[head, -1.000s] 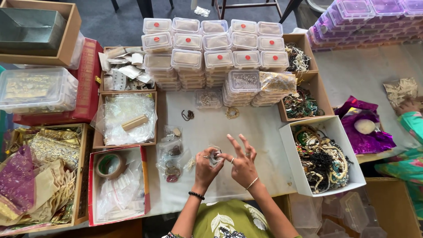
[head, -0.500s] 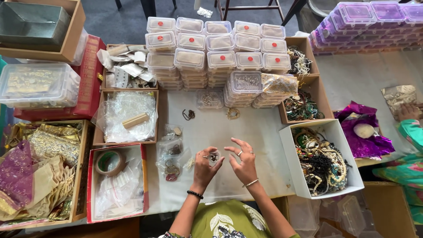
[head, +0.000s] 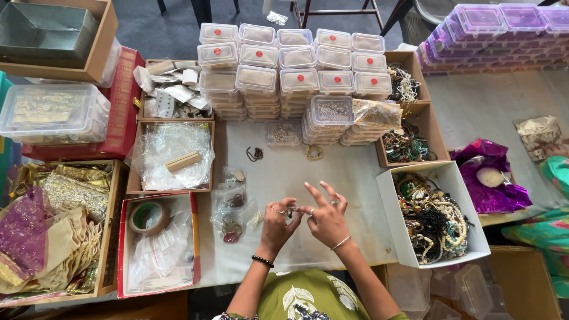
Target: The person sorts through various jewelry items on a table, picking up bracelets and necklaces. They place selected items into small plastic bags and then into small fabric pouches. The person also handles clear plastic containers and stacks of boxes on the table.
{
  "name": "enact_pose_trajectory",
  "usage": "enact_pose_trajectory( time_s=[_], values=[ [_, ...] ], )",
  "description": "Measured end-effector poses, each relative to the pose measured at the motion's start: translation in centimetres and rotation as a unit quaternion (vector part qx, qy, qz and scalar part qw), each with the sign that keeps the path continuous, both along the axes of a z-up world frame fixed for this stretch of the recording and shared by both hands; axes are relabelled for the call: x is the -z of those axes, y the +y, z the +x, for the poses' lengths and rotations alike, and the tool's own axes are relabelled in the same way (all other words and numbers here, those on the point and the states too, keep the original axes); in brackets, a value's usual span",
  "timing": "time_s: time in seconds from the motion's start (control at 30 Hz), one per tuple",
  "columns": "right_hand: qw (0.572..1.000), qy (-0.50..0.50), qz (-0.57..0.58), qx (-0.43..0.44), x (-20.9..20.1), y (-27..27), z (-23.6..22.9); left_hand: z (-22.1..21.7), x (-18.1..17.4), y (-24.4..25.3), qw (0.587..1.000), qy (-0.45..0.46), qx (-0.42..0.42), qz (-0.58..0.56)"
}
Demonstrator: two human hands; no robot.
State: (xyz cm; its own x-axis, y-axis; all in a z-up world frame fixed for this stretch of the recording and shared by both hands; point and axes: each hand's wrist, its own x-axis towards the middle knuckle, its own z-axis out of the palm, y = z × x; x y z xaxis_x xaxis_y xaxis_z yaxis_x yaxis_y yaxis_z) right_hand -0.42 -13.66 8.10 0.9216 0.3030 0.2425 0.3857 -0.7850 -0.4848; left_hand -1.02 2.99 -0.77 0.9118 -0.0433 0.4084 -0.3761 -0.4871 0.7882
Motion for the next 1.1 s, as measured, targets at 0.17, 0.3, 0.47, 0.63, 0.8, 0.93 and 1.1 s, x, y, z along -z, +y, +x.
enact_pose_trajectory(
  time_s=[0.17, 0.3, 0.47, 0.63, 0.8, 0.93, 1.1],
  values=[
    [0.966, 0.071, -0.245, -0.034, 1.4, 0.9, 0.5, 0.1, 2.0, -0.9, 0.999, -0.012, 0.045, 0.027],
    [0.991, 0.072, -0.086, -0.071, 3.4, 0.4, 0.7, -0.2, 0.8, -0.4, 0.996, 0.064, 0.035, -0.050],
    [0.979, 0.160, 0.126, -0.021, 7.6, -1.8, 0.8, 0.4, 3.0, 0.3, 0.926, 0.246, 0.089, -0.272],
    [0.947, 0.215, 0.239, -0.005, 6.8, -1.8, 0.6, 0.0, 5.6, 0.0, 0.881, 0.310, 0.094, -0.346],
    [0.880, 0.273, 0.384, 0.063, 9.3, -1.9, 0.8, 0.1, 3.5, 0.1, 0.869, 0.315, 0.038, -0.380],
    [0.826, 0.350, 0.431, 0.098, 14.1, -2.3, 0.9, 0.2, 3.7, -0.1, 0.865, 0.324, 0.026, -0.383],
    [0.812, 0.343, 0.458, 0.117, 17.8, -2.1, 1.4, 0.3, 5.8, -0.4, 0.870, 0.306, 0.013, -0.386]
  ],
)
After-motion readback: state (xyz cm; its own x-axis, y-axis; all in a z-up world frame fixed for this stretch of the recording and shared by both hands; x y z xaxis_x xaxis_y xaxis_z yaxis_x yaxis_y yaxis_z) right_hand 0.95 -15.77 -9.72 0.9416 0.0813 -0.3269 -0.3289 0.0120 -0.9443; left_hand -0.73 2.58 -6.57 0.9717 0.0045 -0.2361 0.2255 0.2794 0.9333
